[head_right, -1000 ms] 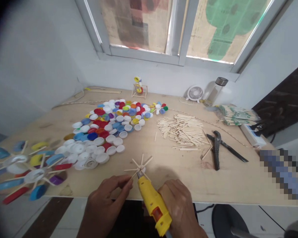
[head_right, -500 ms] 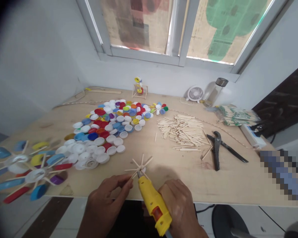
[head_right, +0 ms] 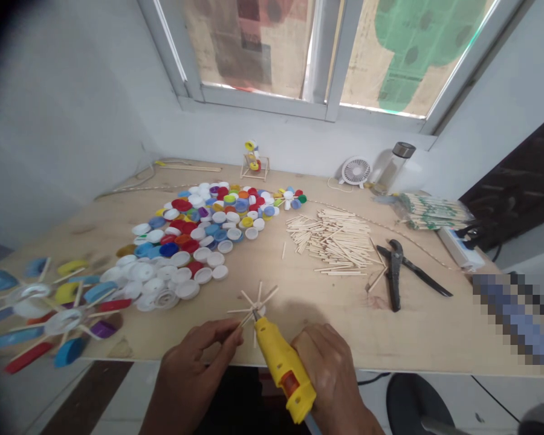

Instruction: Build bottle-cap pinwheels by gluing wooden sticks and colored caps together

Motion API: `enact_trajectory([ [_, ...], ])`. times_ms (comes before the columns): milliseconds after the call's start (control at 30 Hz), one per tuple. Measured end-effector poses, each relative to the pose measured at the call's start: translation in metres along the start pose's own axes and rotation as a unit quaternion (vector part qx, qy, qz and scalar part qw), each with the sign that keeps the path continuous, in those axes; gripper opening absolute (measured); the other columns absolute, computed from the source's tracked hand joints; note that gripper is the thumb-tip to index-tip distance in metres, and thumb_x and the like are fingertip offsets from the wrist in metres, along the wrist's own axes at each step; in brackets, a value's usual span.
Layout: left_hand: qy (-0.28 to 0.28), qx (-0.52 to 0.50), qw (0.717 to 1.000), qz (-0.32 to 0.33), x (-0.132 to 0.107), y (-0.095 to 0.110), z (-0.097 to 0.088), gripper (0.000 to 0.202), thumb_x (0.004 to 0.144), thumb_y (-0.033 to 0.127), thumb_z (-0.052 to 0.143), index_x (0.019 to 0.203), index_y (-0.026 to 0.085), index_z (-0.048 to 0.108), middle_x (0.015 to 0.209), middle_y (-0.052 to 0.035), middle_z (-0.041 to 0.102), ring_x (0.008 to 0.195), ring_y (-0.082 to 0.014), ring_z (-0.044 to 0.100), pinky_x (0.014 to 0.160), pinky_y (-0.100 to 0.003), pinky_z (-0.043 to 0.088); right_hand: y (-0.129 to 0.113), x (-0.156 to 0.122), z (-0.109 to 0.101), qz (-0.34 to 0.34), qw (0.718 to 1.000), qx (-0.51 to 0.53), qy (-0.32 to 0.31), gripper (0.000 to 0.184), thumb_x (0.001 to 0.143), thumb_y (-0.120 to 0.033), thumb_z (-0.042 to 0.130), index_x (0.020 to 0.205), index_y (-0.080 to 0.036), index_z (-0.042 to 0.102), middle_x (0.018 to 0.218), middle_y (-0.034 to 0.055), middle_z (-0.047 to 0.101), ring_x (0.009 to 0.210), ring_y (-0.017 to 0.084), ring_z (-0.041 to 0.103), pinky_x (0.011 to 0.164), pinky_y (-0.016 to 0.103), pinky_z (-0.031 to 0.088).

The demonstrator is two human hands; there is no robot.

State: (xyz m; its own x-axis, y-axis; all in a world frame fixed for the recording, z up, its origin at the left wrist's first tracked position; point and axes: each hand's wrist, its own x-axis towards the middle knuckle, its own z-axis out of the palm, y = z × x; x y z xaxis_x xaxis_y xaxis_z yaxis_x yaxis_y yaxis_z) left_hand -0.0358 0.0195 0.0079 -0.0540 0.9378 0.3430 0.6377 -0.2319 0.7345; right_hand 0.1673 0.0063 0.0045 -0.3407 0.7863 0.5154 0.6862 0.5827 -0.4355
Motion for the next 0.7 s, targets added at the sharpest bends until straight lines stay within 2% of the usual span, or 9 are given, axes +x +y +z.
enact_trajectory([
  [267,0.010,-0.001,1.000,-0.014,-0.002,-0.002,0.000,0.017,0.083,0.034,0.056,0.078,0.025,0.070,0.069,0.0005,0.073,0.065,-0.0189,0.068,0.062,-0.030,0.054,0.004,-0.003,-0.001,0.019,1.000,0.008,0.011,0.029,0.097,-0.024,0.039,0.070,-0.019,0.049,0.059,-0.0011,0.046,0.054,0.013,0.044,0.053,0.028,0.029],
  [367,-0.001,-0.015,0.999,-0.036,-0.002,-0.004,-0.001,0.018,0.083,0.037,0.057,0.079,0.026,0.070,0.072,0.0001,0.074,0.067,-0.0197,0.069,0.065,-0.031,0.056,0.003,-0.003,-0.006,0.025,0.999,0.025,0.010,0.025,0.097,-0.025,0.040,0.077,-0.018,0.053,0.065,0.0013,0.053,0.058,0.015,0.050,0.056,0.029,0.034],
  [433,-0.016,-0.026,0.998,-0.051,-0.003,-0.008,-0.002,0.017,0.082,0.038,0.058,0.080,0.026,0.070,0.074,0.0005,0.075,0.068,-0.0200,0.070,0.068,-0.032,0.056,0.007,-0.004,-0.013,0.033,0.999,0.021,-0.001,0.016,0.096,-0.024,0.044,0.087,-0.018,0.057,0.076,0.0047,0.060,0.067,0.018,0.057,0.062,0.032,0.041],
  [600,-0.020,-0.077,0.992,-0.099,-0.005,-0.014,-0.004,0.021,0.076,0.048,0.063,0.080,0.028,0.071,0.066,0.0025,0.074,0.064,-0.0205,0.070,0.064,-0.029,0.056,0.044,-0.014,-0.047,0.037,0.997,-0.069,0.003,0.015,0.093,-0.026,0.049,0.102,-0.018,0.058,0.096,0.0099,0.066,0.088,0.023,0.063,0.076,0.037,0.049],
  [700,-0.025,-0.133,0.976,-0.169,-0.005,-0.006,-0.005,0.025,0.075,0.051,0.064,0.077,0.028,0.070,0.059,0.0028,0.072,0.061,-0.0212,0.069,0.061,-0.029,0.054,0.080,-0.025,-0.075,0.049,0.985,-0.167,0.013,0.016,0.094,-0.027,0.049,0.104,-0.018,0.058,0.103,0.0123,0.065,0.097,0.026,0.061,0.083,0.040,0.048],
])
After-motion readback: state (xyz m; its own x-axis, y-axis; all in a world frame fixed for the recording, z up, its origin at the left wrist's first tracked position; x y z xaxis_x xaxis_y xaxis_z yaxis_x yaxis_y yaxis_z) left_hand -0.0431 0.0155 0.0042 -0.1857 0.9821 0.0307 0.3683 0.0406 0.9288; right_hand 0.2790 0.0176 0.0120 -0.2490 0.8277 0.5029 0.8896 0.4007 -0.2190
